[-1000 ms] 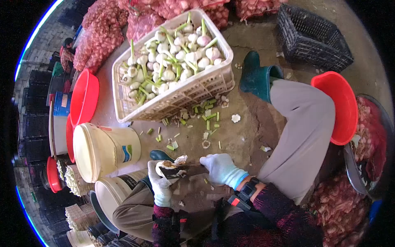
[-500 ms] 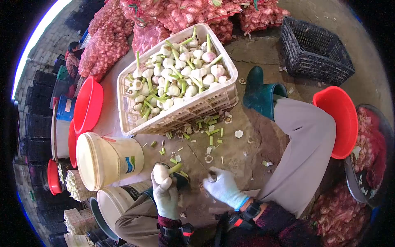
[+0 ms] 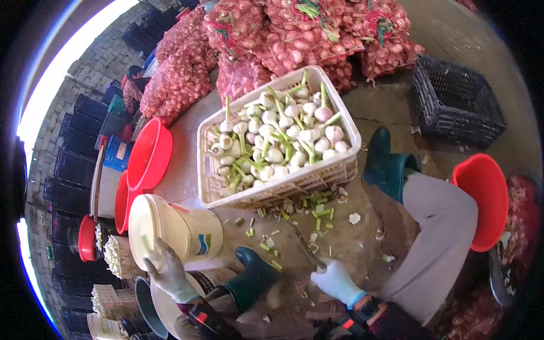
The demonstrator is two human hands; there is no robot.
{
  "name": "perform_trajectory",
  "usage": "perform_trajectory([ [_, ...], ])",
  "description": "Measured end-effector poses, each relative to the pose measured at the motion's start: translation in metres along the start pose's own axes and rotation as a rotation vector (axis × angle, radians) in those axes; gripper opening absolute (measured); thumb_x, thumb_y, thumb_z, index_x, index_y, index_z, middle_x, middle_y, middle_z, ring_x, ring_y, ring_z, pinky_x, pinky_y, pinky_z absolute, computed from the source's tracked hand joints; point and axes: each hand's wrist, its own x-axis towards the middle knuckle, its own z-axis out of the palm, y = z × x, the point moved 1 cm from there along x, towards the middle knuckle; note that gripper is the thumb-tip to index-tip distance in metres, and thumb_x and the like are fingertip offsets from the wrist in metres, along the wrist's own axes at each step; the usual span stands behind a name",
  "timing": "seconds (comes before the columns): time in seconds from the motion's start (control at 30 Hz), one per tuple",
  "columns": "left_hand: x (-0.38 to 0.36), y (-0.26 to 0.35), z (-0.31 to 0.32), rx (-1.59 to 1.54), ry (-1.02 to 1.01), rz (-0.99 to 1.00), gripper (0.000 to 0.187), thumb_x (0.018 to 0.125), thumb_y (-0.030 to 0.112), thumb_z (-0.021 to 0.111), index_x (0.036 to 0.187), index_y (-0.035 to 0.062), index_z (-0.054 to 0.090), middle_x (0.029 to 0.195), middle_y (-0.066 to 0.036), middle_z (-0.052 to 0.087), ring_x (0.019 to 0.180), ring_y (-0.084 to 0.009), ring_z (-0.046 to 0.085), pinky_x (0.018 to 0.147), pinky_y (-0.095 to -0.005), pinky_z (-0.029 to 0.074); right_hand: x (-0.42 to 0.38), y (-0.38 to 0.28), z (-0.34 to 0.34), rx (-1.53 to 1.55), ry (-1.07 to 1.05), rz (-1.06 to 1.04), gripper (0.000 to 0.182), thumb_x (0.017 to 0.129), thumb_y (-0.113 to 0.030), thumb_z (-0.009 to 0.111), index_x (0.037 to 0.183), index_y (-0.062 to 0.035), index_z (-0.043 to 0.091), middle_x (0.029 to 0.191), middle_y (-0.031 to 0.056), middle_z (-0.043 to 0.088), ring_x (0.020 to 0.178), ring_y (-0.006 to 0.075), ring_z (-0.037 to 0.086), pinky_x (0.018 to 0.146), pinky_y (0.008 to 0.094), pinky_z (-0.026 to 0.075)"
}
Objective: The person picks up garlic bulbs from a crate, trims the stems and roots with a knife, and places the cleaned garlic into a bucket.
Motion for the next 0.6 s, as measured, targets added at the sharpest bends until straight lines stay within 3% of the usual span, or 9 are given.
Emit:
perform_trajectory([
  [0.03,0.025,-0.013,0.006,-0.003,-0.008,0.005,0.046,0.092,0.016,0.059,0.13,-0.0054,0.041,0.124,-0.018,0.053,0.099,-0.0156,0.052,0.095,-0.0332,0.048,0.002,0.001,-0.001,-0.014,-0.013,0.049,0.038,0.074,-0.025,0.065,0.1,0.003,0.064,0.078,0.0127,0.067,0.07,0.0231,0.063,0.068,0.0345,0.05],
  [0.1,0.077,-0.037,0.012,0.7,-0.368,-0.008,0.051,0.088,0.011,0.063,0.132,-0.0034,0.043,0.128,-0.017,0.055,0.1,-0.0161,0.055,0.087,-0.0318,0.049,0.01,0.016,0.004,0.047,-0.037,0.003,0.037,0.075,-0.026,0.066,0.098,0.003,0.064,0.074,0.012,0.066,0.066,0.0224,0.061,0.065,0.0342,0.049],
  [0.17,0.097,-0.101,0.051,1.304,-0.358,-0.158,0.043,0.086,0.005,0.059,0.128,-0.0002,0.052,0.121,-0.011,0.06,0.094,-0.015,0.057,0.08,-0.0293,0.048,0.008,-0.003,-0.004,-0.032,-0.003,-0.024,0.029,0.075,-0.025,0.068,0.083,0.001,0.06,0.062,0.0096,0.059,0.057,0.0213,0.056,0.059,0.0367,0.046],
  [0.27,0.174,-0.152,0.015,2.023,-0.679,-0.401,0.03,0.083,0.003,0.057,0.113,0.0007,0.062,0.109,-0.011,0.066,0.085,-0.016,0.061,0.077,-0.0287,0.049,0.015,-0.009,-0.007,-0.105,0.033,-0.023,0.026,0.075,-0.023,0.069,0.076,-0.0003,0.056,0.061,0.0098,0.057,0.057,0.0221,0.055,0.057,0.0375,0.044],
  [0.3,0.199,-0.164,-0.011,2.283,-0.732,-0.429,0.025,0.082,0.005,0.058,0.106,0.0001,0.064,0.105,-0.012,0.067,0.084,-0.0193,0.063,0.076,-0.0297,0.05,0.016,-0.015,-0.007,-0.067,0.088,-0.026,0.025,0.074,-0.021,0.07,0.073,-0.0016,0.054,0.059,0.0057,0.052,0.055,0.0168,0.049,0.054,0.0354,0.041],
  [0.33,0.241,-0.157,-0.059,2.539,-1.35,-0.288,0.033,0.081,0.014,0.059,0.111,-0.0012,0.059,0.101,-0.019,0.067,0.088,-0.0329,0.066,0.079,-0.0374,0.052,0.02,-0.021,-0.01,-0.034,0.15,-0.033,0.024,0.073,-0.018,0.071,0.07,-0.003,0.052,0.056,0.0015,0.047,0.053,0.0116,0.043,0.051,0.0334,0.038],
  [0.43,0.234,-0.179,-0.051,2.993,-1.072,-0.515,0.045,0.081,0.021,0.059,0.118,-0.0038,0.052,0.102,-0.024,0.066,0.098,-0.0423,0.062,0.084,-0.0448,0.05,0.026,-0.024,-0.014,0.02,0.131,0.076,0.026,0.073,-0.018,0.07,0.066,-0.003,0.051,0.054,0.0007,0.047,0.052,0.0115,0.043,0.05,0.0333,0.038],
  [0.5,0.239,-0.183,-0.061,2.922,-0.967,-0.624,0.059,0.077,0.024,0.065,0.124,-0.0056,0.044,0.107,-0.027,0.063,0.102,-0.042,0.061,0.087,-0.0472,0.048,0.026,-0.025,-0.014,0.063,0.134,0.088,0.023,0.076,-0.018,0.069,0.071,-0.0021,0.053,0.057,0.0017,0.049,0.054,0.0125,0.045,0.052,0.0335,0.039],
  [0.6,0.239,-0.177,-0.062,2.708,-1.03,-0.508,0.075,0.063,0.031,0.08,0.119,-0.0057,0.046,0.104,-0.028,0.062,0.1,-0.0375,0.063,0.085,-0.0427,0.05,0.025,-0.027,-0.015,0.132,0.144,0.071,0.02,0.08,-0.018,0.067,0.081,-0.0003,0.059,0.061,0.0037,0.054,0.059,0.0145,0.05,0.056,0.034,0.042],
])
